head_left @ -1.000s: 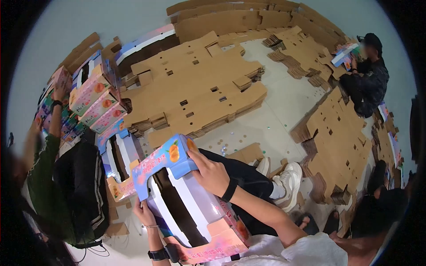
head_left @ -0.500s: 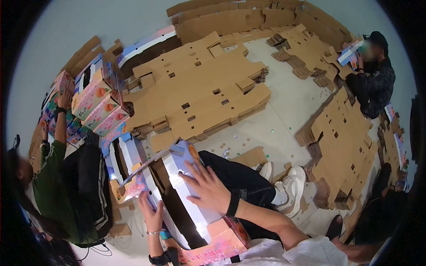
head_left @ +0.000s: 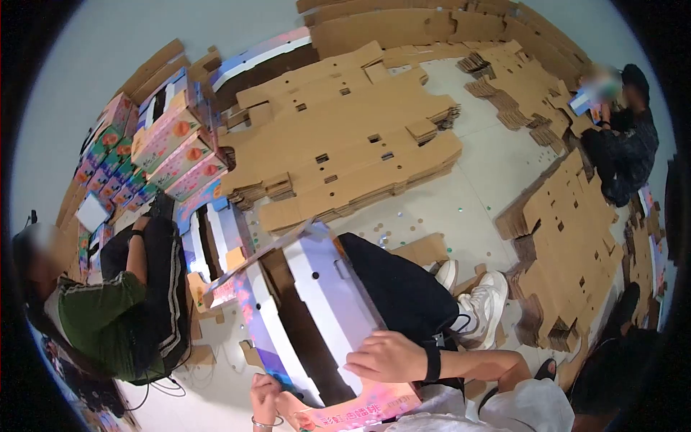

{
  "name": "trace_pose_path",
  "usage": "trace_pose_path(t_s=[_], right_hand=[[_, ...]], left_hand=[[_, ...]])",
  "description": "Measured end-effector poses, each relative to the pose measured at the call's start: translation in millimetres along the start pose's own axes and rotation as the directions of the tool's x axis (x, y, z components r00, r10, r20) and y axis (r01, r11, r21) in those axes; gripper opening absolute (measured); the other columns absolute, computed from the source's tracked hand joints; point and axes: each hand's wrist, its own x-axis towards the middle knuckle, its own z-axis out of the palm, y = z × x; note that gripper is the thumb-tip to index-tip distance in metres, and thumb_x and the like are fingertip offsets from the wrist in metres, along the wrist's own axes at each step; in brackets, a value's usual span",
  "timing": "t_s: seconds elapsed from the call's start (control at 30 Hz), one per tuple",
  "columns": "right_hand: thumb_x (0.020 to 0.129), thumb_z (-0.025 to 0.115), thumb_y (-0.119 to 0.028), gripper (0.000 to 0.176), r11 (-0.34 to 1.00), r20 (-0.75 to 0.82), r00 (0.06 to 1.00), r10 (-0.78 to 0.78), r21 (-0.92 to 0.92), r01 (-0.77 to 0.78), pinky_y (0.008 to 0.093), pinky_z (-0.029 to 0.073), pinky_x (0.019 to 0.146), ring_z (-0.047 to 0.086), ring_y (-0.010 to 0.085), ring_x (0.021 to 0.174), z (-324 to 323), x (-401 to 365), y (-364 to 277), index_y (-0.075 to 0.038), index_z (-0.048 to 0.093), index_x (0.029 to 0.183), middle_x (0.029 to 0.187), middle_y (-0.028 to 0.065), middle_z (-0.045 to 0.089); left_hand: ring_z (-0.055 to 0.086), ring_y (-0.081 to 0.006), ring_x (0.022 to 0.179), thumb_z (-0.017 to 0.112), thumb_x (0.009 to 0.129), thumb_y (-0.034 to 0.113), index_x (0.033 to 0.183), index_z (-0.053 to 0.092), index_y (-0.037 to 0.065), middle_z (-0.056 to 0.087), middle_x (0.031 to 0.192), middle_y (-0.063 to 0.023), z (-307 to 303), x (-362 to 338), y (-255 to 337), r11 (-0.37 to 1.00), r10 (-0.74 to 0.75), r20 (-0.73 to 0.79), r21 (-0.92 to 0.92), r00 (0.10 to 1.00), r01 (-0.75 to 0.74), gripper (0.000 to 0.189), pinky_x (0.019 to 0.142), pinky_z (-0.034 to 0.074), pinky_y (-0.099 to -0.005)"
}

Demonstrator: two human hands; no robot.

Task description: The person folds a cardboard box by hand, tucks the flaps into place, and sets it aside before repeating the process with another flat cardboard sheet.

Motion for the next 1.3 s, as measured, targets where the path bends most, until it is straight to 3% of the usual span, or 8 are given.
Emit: trace_pose_path(t_s=[0.27,0.33,0.47,0.53,0.67,0.93,1.1,1.3], right_hand=[[0.088,0.057,-0.021,0.022,0.996,0.003,1.000,0.031,0.079,-0.031,0.0276,0.042,0.051,0.056,0.0159,0.051,-6,-2,3,-0.009,0.063,0.070,0.055,0.0039,0.056],[0.091,0.054,-0.021,0.030,0.533,0.125,0.981,0.146,0.826,-0.184,0.0250,0.038,0.047,0.051,0.0106,0.047,-4,1,6,-0.005,0.064,0.067,0.055,0.0032,0.055],[0.095,0.048,-0.025,0.032,-0.077,0.362,0.929,0.073,0.931,-0.357,0.0220,0.032,0.045,0.041,0.0061,0.047,-16,8,12,0.001,0.065,0.087,0.058,0.0005,0.052],[0.094,0.051,-0.023,0.026,-0.060,0.381,0.923,0.049,0.924,-0.378,0.0217,0.034,0.045,0.044,0.0062,0.048,-23,12,12,-0.002,0.065,0.096,0.058,-0.0004,0.053],[0.088,0.058,-0.019,0.021,0.968,0.044,0.999,-0.009,0.251,-0.003,0.0291,0.047,0.055,0.060,0.0208,0.062,-39,26,30,-0.019,0.066,0.107,0.071,0.0035,0.059],[0.084,0.063,-0.025,0.019,0.964,-0.070,0.981,-0.182,-0.209,0.164,0.0322,0.044,0.049,0.055,0.0219,0.056,-64,49,27,-0.010,0.059,0.073,0.062,0.0038,0.049],[0.085,0.065,-0.020,0.016,0.753,-0.118,0.747,0.654,0.194,-0.628,0.0278,0.038,0.048,0.051,0.0077,0.056,-120,-20,56,-0.005,0.062,0.085,0.067,0.0036,0.058],[0.087,0.065,-0.024,0.040,0.399,0.049,0.612,0.789,0.717,-0.571,0.0226,0.047,0.072,0.057,0.0093,0.082,-86,-108,122,0.001,0.057,0.116,0.102,0.0063,0.063]], left_hand=[[0.048,-0.0233,0.084,0.050,0.070,0.018,0.064,0.057,-0.009,0.060,0.075,-0.0124,-9,0,28,0.911,-0.104,0.070,-0.395,0.992,0.123,0.029,0.076,0.038,-0.0324],[0.051,-0.0226,0.081,0.049,0.074,0.015,0.065,0.057,-0.008,0.061,0.077,-0.0112,-12,11,25,0.921,-0.082,0.076,-0.376,0.994,0.105,0.026,0.074,0.040,-0.0322],[0.055,-0.0163,0.074,0.049,0.087,0.015,0.092,0.059,-0.003,0.061,0.077,-0.0091,-26,45,53,0.846,-0.208,0.332,-0.412,0.920,0.339,0.021,0.071,0.043,-0.0291],[0.054,-0.0135,0.072,0.056,0.088,0.017,0.111,0.052,0.000,0.062,0.077,-0.0084,-30,60,73,0.924,-0.227,0.381,-0.206,0.896,0.322,0.030,0.070,0.043,-0.0272],[0.052,-0.0188,0.069,0.069,0.080,0.025,0.126,0.046,0.010,0.055,0.078,-0.0083,-32,88,124,0.932,-0.142,0.280,0.362,0.950,0.033,0.053,0.068,0.044,-0.0291],[0.048,-0.0234,0.070,0.074,0.076,0.025,0.103,0.060,0.008,0.046,0.082,-0.0086,-15,94,143,0.931,0.014,0.132,0.359,0.991,-0.061,0.035,0.062,0.044,-0.0323],[0.054,-0.0172,0.097,0.073,0.071,0.005,0.113,0.049,0.006,0.054,0.103,-0.0061,-68,31,75,0.968,-0.214,-0.008,-0.133,0.977,0.211,0.049,0.078,0.050,-0.0327],[0.058,-0.0186,0.089,0.074,0.069,0.007,0.119,0.050,0.002,0.058,0.104,-0.0070,-35,-22,55,0.818,-0.308,-0.241,-0.561,0.920,0.127,0.056,0.086,0.047,-0.0344]])
